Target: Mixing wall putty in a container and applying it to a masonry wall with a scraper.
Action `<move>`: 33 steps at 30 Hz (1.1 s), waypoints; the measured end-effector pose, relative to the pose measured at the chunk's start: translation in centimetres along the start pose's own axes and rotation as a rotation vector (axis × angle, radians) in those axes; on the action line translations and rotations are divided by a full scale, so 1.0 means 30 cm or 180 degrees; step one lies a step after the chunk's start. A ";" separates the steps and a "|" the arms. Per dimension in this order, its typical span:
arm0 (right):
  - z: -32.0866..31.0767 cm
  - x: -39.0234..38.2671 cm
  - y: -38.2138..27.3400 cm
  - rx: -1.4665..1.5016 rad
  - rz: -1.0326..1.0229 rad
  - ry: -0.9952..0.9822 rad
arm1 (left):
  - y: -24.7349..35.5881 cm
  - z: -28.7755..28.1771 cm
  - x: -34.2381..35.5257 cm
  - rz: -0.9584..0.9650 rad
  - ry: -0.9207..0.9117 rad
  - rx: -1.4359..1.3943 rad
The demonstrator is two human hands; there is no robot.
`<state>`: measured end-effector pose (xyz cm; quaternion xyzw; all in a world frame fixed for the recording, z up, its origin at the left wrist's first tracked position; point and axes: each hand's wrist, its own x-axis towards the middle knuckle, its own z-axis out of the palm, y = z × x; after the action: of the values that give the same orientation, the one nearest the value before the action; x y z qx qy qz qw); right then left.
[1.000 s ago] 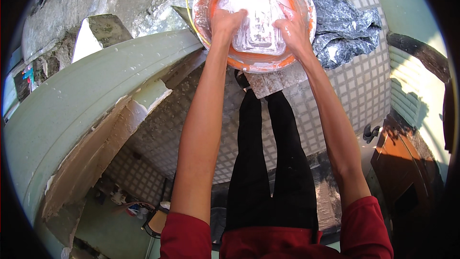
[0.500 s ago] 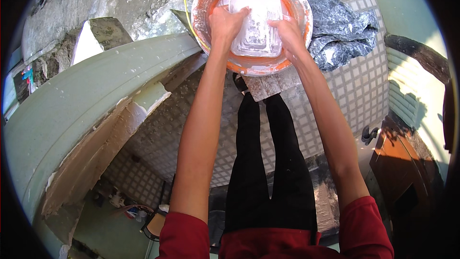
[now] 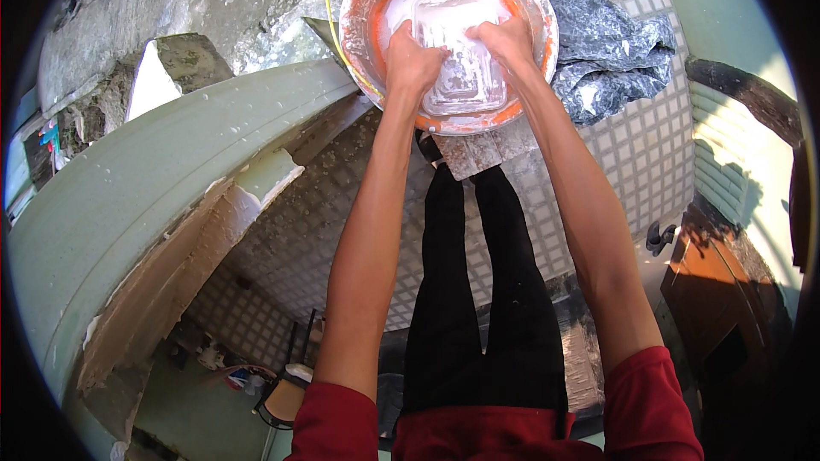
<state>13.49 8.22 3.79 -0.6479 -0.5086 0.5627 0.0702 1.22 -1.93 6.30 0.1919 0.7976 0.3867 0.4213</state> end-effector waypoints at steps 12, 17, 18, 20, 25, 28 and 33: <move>0.066 0.072 -0.014 -0.1209 0.0004 0.0210 | 0.020 0.027 0.055 -0.0787 0.0320 0.1568; 0.057 0.054 -0.055 -0.1627 -0.0515 0.0442 | 0.003 0.060 0.069 -0.0707 -0.0106 0.2215; 0.049 0.049 -0.065 -0.1788 -0.0646 0.0353 | -0.005 0.063 0.066 -0.0531 -0.0292 0.2535; 0.028 0.038 -0.080 -0.1964 -0.0769 0.0284 | -0.014 0.083 0.069 -0.0513 -0.0297 0.2524; 0.068 -0.042 -0.121 -0.1890 -0.1876 0.0438 | -0.100 0.065 0.156 -0.0606 -0.0477 0.2283; 0.027 -0.061 -0.095 -0.1524 -0.2735 0.0533 | -0.055 0.097 0.148 -0.1304 -0.0314 0.0199; -0.040 -0.139 -0.180 -0.0877 -0.3853 0.0434 | 0.002 0.024 0.132 0.0812 0.0291 -0.0279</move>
<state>11.95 8.28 10.56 -0.2823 -0.8478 0.3099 0.3248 -0.46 0.93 4.02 0.2553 0.7674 0.4799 0.3400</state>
